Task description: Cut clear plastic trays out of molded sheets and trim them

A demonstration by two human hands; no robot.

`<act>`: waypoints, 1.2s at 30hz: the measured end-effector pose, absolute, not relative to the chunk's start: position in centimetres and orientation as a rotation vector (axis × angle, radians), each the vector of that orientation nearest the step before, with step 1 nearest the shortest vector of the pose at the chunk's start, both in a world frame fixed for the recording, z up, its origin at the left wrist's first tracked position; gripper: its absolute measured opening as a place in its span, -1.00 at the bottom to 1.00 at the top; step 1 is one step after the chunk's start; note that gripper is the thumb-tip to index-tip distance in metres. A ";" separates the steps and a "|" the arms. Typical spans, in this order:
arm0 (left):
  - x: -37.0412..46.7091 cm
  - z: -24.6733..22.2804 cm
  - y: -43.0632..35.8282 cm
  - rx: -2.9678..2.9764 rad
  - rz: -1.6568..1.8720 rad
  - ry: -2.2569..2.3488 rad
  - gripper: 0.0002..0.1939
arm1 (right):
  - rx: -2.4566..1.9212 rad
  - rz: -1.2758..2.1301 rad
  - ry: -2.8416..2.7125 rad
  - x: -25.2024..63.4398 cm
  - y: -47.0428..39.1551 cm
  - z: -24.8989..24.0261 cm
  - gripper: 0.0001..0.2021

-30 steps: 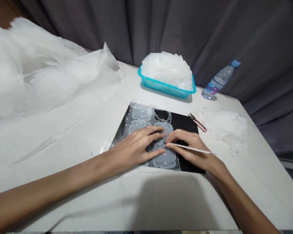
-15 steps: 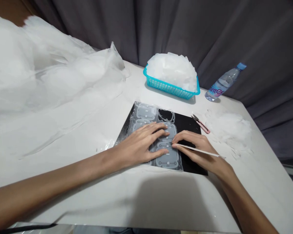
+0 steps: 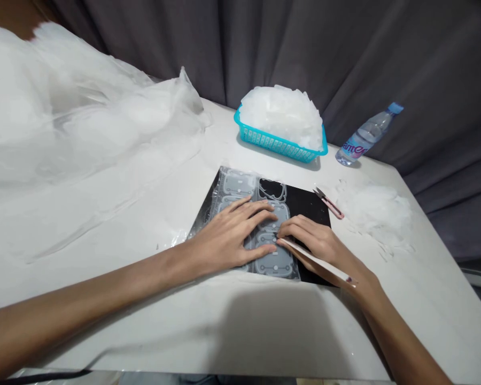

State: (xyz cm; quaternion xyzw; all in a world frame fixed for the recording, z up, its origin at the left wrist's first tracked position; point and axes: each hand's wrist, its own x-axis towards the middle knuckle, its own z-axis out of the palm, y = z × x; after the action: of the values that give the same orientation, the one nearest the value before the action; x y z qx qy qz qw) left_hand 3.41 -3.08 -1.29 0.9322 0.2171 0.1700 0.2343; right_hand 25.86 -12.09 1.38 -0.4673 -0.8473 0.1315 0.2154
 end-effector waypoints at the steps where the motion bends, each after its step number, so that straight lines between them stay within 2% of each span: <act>1: 3.4 -1.3 -3.1 2.558 0.465 0.600 -0.43 | -1.298 0.343 -2.369 25.9 -12.0 1.3 -0.84; 9: 3.3 -1.2 -3.1 2.548 0.423 0.618 -0.40 | -1.333 0.182 -2.403 25.8 -12.0 0.7 -0.79; 15: 3.3 -1.5 -2.7 2.510 0.311 0.713 0.03 | -1.305 0.087 -2.275 26.3 -10.8 0.4 -0.78; 19: 3.1 -1.2 -2.7 2.490 0.189 0.702 0.11 | -1.565 -0.133 -1.649 30.1 -6.1 1.3 -0.79; 24: 2.5 -1.1 -2.8 2.409 0.313 0.691 0.05 | -1.616 0.084 -1.599 31.8 -4.5 3.7 -0.81; 29: 2.5 0.1 -2.4 2.001 0.571 0.785 -0.47 | -1.485 0.336 -1.690 27.3 -8.7 5.3 -0.87; 32: 2.8 1.0 -1.5 1.723 0.458 0.743 -0.33 | -1.351 0.628 -1.858 25.0 -10.6 5.8 -0.83; 33: 2.9 1.2 -1.2 1.673 0.419 0.723 -0.34 | -1.305 0.730 -1.912 24.7 -11.0 5.8 -0.79; 36: 2.8 1.4 -0.6 1.651 0.393 0.671 -0.54 | -1.247 0.848 -1.963 24.8 -11.1 5.7 -0.73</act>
State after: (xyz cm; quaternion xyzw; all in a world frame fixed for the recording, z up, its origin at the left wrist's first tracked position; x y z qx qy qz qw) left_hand 2.85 -0.59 1.36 0.7156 0.2907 0.1704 0.6119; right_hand 24.81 -11.14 5.66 -0.4763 -0.7493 0.3236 0.3271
